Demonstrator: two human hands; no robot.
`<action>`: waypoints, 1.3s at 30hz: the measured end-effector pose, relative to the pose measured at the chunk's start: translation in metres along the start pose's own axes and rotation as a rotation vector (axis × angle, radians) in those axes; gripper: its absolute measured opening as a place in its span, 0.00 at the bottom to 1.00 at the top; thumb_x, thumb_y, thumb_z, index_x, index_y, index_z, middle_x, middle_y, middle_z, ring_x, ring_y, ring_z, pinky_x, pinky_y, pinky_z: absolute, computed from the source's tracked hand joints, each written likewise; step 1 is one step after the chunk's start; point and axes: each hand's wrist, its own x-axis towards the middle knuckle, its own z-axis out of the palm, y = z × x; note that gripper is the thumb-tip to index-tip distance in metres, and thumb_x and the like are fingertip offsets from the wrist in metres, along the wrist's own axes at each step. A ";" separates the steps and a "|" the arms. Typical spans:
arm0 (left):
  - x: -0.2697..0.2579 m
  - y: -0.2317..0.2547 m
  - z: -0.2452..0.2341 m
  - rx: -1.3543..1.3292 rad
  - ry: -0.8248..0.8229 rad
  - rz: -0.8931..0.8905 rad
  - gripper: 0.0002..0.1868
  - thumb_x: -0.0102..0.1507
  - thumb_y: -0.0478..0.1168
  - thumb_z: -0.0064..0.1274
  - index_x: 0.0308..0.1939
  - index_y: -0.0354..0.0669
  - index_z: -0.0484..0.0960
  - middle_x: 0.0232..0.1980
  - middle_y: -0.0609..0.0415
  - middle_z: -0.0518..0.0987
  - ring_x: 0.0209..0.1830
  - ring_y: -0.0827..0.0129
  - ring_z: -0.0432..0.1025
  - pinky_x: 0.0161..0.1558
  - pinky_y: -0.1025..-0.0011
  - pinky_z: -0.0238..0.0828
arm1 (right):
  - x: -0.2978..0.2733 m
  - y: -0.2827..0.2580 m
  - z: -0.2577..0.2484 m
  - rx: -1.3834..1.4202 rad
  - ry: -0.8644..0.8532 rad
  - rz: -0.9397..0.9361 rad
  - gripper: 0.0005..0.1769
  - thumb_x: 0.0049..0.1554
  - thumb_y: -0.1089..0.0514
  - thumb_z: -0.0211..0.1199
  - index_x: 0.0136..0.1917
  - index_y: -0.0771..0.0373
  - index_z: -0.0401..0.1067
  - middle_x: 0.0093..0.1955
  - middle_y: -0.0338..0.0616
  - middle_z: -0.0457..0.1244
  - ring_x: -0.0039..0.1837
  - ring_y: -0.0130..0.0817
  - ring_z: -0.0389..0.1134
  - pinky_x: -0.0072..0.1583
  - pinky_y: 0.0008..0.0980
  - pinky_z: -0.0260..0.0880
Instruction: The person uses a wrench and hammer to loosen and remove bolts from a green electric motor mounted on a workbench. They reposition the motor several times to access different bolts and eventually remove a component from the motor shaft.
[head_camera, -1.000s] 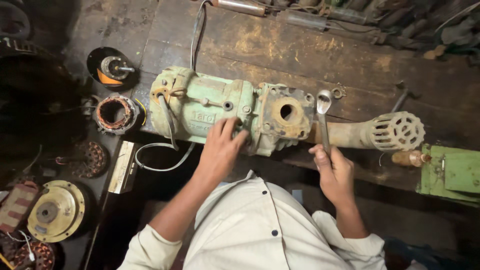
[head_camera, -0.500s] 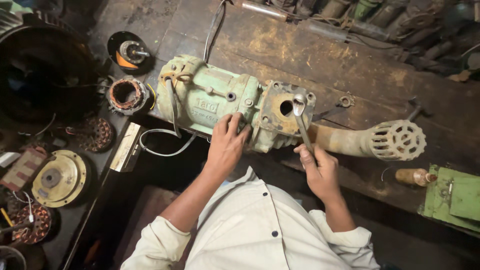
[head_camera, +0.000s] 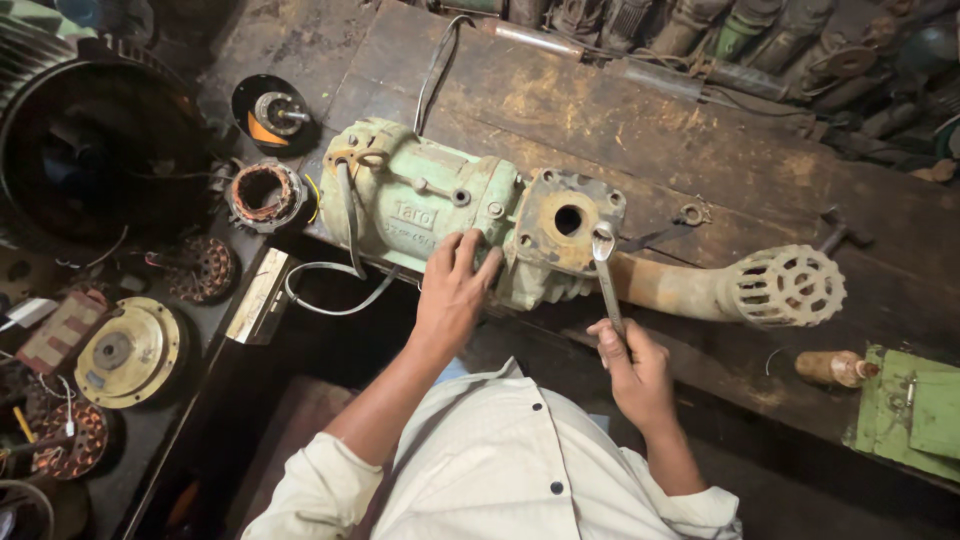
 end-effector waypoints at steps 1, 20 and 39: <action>-0.001 0.000 0.001 0.029 -0.005 0.011 0.24 0.55 0.35 0.54 0.57 0.44 0.81 0.66 0.44 0.68 0.66 0.48 0.62 0.62 0.55 0.65 | -0.002 0.001 0.002 -0.002 -0.002 0.013 0.13 0.66 0.54 0.56 0.48 0.65 0.75 0.30 0.35 0.60 0.34 0.21 0.60 0.38 0.25 0.62; 0.002 -0.001 0.002 -0.074 0.001 -0.012 0.22 0.56 0.35 0.53 0.55 0.41 0.81 0.65 0.45 0.68 0.67 0.47 0.62 0.63 0.56 0.66 | -0.013 0.007 0.008 0.085 0.001 0.133 0.13 0.65 0.54 0.56 0.50 0.66 0.75 0.31 0.34 0.60 0.34 0.20 0.58 0.37 0.24 0.58; -0.001 0.003 0.002 -0.099 -0.023 -0.032 0.19 0.56 0.34 0.52 0.52 0.40 0.79 0.65 0.40 0.67 0.69 0.46 0.62 0.62 0.56 0.67 | -0.015 0.007 0.014 0.023 -0.030 0.060 0.12 0.65 0.55 0.56 0.49 0.65 0.76 0.30 0.34 0.60 0.34 0.20 0.59 0.37 0.24 0.60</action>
